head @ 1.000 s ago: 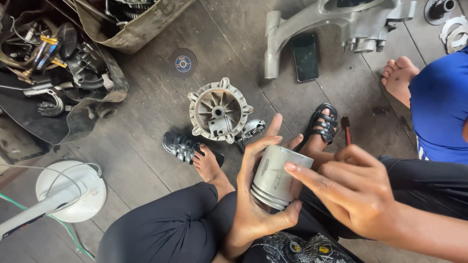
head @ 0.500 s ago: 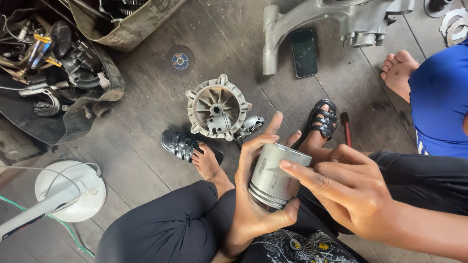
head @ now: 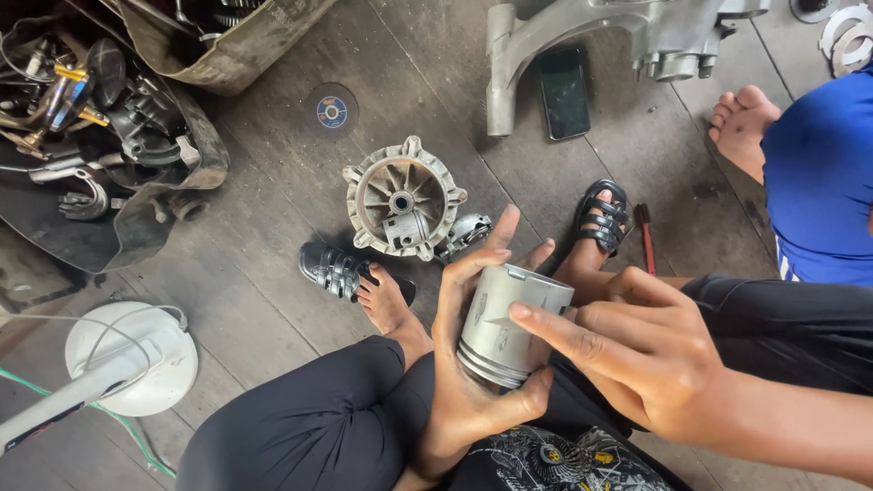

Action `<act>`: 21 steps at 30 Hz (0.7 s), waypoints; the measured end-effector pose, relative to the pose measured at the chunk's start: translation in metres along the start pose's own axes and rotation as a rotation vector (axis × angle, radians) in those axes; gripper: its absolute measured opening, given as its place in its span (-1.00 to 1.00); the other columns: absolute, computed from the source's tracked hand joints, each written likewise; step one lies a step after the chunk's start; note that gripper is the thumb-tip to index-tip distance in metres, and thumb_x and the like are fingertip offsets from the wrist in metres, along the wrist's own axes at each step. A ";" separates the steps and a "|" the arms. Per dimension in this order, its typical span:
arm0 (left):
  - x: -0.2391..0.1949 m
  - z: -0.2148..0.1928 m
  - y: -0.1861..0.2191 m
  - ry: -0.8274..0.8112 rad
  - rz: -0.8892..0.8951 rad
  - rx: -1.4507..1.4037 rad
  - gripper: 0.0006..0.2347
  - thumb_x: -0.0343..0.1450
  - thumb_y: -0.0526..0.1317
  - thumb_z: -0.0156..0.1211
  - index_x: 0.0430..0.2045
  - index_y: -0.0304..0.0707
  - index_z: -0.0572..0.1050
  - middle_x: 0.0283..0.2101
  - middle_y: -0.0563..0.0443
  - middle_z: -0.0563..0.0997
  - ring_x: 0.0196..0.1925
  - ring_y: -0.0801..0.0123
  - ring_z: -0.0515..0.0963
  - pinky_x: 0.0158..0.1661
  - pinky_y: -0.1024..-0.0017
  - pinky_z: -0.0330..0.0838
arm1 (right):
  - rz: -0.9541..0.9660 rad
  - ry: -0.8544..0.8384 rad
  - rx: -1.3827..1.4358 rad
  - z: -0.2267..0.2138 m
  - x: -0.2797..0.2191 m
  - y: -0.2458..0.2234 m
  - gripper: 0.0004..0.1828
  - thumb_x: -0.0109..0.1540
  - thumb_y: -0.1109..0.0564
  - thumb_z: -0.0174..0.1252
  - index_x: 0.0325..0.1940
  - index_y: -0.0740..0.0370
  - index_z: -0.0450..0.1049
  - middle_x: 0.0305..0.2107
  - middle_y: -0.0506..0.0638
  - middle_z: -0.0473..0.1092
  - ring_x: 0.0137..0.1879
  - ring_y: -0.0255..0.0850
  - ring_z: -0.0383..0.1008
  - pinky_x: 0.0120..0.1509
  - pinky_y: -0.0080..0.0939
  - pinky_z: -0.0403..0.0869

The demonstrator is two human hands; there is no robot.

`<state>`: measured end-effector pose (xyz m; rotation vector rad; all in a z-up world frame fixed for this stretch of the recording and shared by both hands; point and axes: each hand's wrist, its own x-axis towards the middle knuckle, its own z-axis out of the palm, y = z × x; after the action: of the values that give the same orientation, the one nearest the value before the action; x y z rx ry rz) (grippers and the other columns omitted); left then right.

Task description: Sanding and cleaning a motorcycle engine piston during a repair process.

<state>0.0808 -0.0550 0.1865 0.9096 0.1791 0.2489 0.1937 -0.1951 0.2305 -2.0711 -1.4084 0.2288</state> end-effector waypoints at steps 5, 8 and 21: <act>-0.001 -0.002 -0.002 -0.007 0.004 0.015 -0.38 0.32 -0.27 0.25 0.27 -0.24 0.07 0.57 -0.46 -0.06 0.52 -0.20 0.27 0.45 -0.10 0.25 | 0.059 -0.004 -0.031 0.000 -0.002 0.002 -0.55 0.14 0.28 0.25 0.14 0.19 0.56 -0.47 -0.22 0.44 -0.52 -0.28 0.15 -0.20 -0.25 0.25; -0.001 -0.002 -0.002 0.001 0.004 0.016 -0.35 0.26 -0.31 0.24 0.26 -0.23 0.08 0.57 -0.45 -0.05 0.51 -0.24 0.28 0.45 -0.09 0.28 | -0.037 -0.021 0.046 0.003 -0.002 -0.001 -0.60 0.14 0.17 0.22 0.08 0.22 0.57 -0.53 -0.21 0.38 -0.52 -0.29 0.16 -0.30 -0.27 0.21; -0.001 0.001 -0.007 0.027 0.013 0.029 -0.35 0.26 -0.32 0.22 0.28 -0.24 0.10 0.58 -0.40 -0.04 0.50 -0.24 0.31 0.43 -0.06 0.31 | 0.021 -0.011 0.021 0.005 -0.005 0.000 -0.61 0.18 0.23 0.21 0.11 0.21 0.57 -0.55 -0.21 0.37 -0.54 -0.30 0.10 -0.27 -0.26 0.22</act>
<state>0.0814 -0.0597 0.1813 0.9370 0.2023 0.2712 0.1893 -0.1973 0.2259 -2.0711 -1.3855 0.2623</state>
